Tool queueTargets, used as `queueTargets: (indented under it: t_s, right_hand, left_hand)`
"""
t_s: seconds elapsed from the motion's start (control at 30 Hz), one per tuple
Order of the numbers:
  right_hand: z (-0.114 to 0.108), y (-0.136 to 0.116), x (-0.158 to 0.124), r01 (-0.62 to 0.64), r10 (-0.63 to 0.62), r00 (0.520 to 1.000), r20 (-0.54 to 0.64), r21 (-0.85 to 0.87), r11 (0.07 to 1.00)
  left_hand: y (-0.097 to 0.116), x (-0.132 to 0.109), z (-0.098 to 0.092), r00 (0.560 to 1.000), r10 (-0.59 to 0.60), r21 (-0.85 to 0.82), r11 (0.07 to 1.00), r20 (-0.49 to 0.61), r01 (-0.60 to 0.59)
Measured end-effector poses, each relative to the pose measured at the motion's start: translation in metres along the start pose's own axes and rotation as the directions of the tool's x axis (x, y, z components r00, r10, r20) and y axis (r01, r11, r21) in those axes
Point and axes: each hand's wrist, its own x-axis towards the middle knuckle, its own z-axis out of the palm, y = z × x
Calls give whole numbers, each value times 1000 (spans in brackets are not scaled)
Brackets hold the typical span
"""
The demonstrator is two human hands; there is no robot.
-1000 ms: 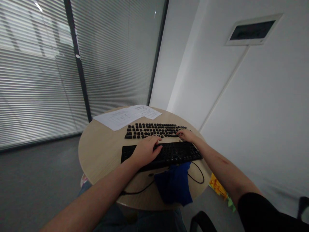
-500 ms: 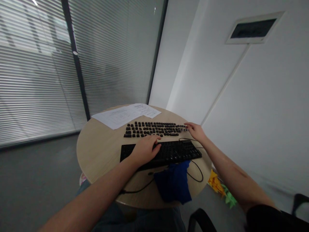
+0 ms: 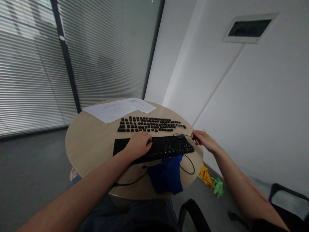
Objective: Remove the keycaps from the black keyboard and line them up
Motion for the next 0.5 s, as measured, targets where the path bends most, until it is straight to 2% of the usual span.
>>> queueTargets:
  t_s: [0.17,0.5]
  right_hand:
    - [3,15,12,-29,30,999,36,-16,999]
    - [17,26,27,-27,27,1000,-5,-60,998]
  left_hand:
    - [-2,-2,5,999,-22,17,1000,39,21]
    - [-7,-4,16,997,-44,-13,999,68,45]
